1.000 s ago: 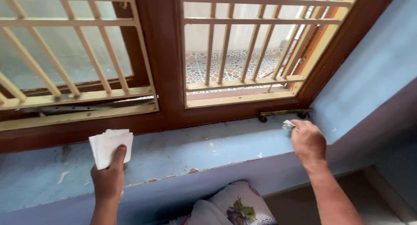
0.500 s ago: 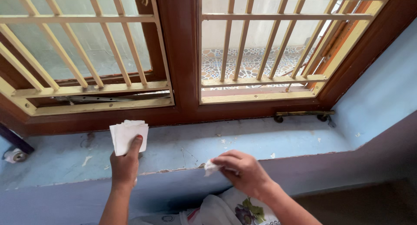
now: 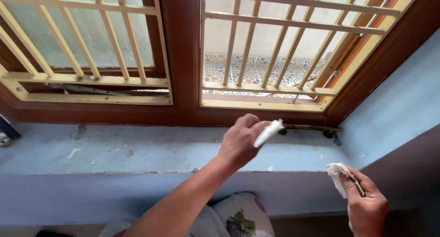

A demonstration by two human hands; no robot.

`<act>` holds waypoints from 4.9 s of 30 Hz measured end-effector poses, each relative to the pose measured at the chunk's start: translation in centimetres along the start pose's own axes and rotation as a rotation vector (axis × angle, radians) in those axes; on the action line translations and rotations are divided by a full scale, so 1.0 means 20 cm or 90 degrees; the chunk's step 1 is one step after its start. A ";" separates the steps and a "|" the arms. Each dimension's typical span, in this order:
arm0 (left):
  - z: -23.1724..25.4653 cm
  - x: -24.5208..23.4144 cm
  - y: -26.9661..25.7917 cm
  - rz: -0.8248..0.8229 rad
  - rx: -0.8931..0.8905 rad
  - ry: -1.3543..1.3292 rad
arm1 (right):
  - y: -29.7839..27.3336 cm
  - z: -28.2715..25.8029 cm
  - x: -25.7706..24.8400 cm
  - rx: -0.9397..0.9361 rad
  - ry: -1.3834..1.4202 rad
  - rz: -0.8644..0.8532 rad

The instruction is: The person cleans a window with metal grilles and the surrounding window sill using a white cloth. They wipe the grilles, the sill, and the wall area, then remove a brass handle and a metal latch to clean underneath them before placing them back.

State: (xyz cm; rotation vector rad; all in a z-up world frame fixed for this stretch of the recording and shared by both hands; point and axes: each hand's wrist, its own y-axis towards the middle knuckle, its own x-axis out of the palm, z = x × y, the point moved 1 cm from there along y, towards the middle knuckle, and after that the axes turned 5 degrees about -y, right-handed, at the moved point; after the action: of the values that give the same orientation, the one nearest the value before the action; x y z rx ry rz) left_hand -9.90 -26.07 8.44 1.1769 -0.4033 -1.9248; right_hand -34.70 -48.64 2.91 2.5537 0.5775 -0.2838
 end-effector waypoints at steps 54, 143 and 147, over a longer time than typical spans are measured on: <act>-0.36 -1.14 -0.73 0.874 -0.318 -0.565 | -0.56 -1.08 1.72 -0.389 -0.246 -0.591; -0.47 -1.73 -1.19 1.209 -0.230 -0.739 | -1.15 -1.92 3.34 -1.063 -0.285 -0.332; -0.48 -1.71 -1.19 1.191 -0.232 -0.766 | -1.18 -1.89 3.33 -1.110 -0.372 -0.329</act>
State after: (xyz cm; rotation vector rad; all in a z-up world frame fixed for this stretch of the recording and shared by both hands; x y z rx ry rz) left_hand -5.52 16.36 8.44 -0.7641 -1.1103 -0.5891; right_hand 17.10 12.40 4.85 0.5891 0.7196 -0.4004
